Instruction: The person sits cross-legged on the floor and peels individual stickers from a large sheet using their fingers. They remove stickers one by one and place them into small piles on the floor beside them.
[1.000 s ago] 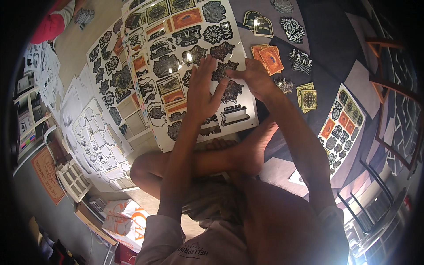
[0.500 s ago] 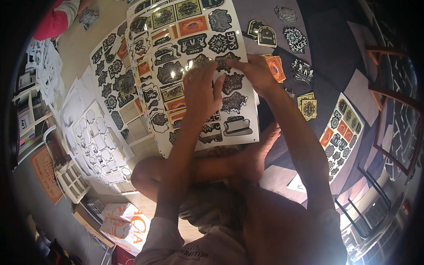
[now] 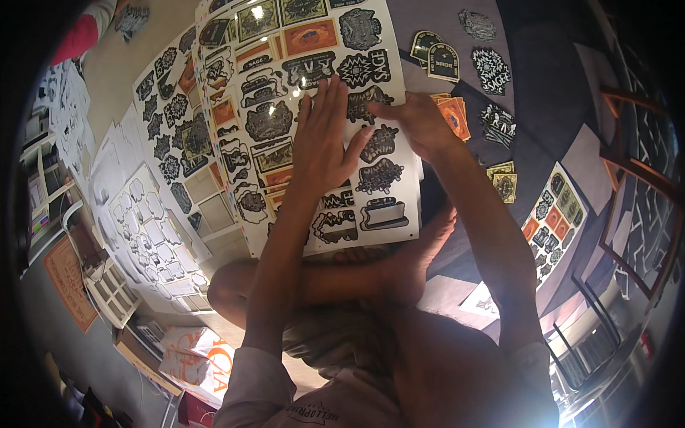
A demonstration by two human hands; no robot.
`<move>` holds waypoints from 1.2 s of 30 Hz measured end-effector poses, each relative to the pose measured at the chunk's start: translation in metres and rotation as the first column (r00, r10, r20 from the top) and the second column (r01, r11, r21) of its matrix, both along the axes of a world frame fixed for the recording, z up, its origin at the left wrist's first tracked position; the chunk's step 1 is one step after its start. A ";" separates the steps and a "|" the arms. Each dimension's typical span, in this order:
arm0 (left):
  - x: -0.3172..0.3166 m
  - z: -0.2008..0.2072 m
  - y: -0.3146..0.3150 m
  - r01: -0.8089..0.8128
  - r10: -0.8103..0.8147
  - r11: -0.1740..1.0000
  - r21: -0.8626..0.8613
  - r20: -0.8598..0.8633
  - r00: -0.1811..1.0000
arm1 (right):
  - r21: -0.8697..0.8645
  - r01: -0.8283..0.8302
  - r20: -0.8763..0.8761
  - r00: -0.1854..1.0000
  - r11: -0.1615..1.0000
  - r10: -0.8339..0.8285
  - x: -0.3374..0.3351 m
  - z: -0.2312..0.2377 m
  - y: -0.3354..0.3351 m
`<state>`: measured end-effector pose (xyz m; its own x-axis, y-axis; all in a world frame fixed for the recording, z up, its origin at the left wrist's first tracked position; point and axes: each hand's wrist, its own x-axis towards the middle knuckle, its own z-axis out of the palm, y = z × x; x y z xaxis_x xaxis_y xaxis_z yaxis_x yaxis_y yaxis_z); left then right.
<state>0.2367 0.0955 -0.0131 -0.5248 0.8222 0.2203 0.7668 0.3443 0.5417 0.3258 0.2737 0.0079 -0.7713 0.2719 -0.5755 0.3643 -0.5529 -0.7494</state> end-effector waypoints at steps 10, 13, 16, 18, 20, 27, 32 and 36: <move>0.001 0.002 0.000 -0.006 0.007 1.000 0.013 -0.030 1.000 | -0.024 0.002 -0.087 0.996 1.000 -0.004 0.001 0.000 0.001; 0.002 0.002 0.001 -0.008 0.009 1.000 0.007 -0.047 0.999 | -0.092 -0.024 -0.105 0.994 0.995 0.014 0.005 0.003 0.001; 0.003 0.002 0.001 -0.013 0.013 1.000 0.005 -0.040 0.999 | -0.100 -0.042 -0.046 0.998 0.994 0.038 0.006 0.007 0.003; 0.002 0.002 0.001 -0.015 0.016 1.000 0.014 -0.032 0.999 | -0.086 -0.037 -0.018 0.999 0.996 0.035 0.005 0.009 0.005; -0.001 0.001 -0.001 -0.010 0.005 0.997 0.078 0.062 0.998 | -0.119 -0.031 -0.034 0.999 0.992 0.027 0.006 0.009 0.005; -0.006 -0.007 -0.006 -0.026 -0.016 0.977 0.213 0.191 0.981 | -0.071 0.034 -0.037 0.999 0.997 -0.036 0.011 -0.002 -0.001; -0.007 -0.010 -0.004 -0.119 0.030 0.961 0.249 0.336 0.941 | 0.034 0.026 -0.033 0.999 0.999 -0.025 0.011 -0.013 -0.002; -0.010 -0.006 0.004 -0.218 0.079 0.933 0.286 0.428 0.900 | 0.056 0.035 -0.049 0.998 0.998 -0.032 0.011 -0.016 -0.004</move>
<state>0.2266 0.0998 -0.0196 -0.7344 0.6489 0.1992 0.4114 0.1921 0.8910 0.3370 0.2698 -0.0079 -0.7874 0.3293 -0.5211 0.3095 -0.5198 -0.7962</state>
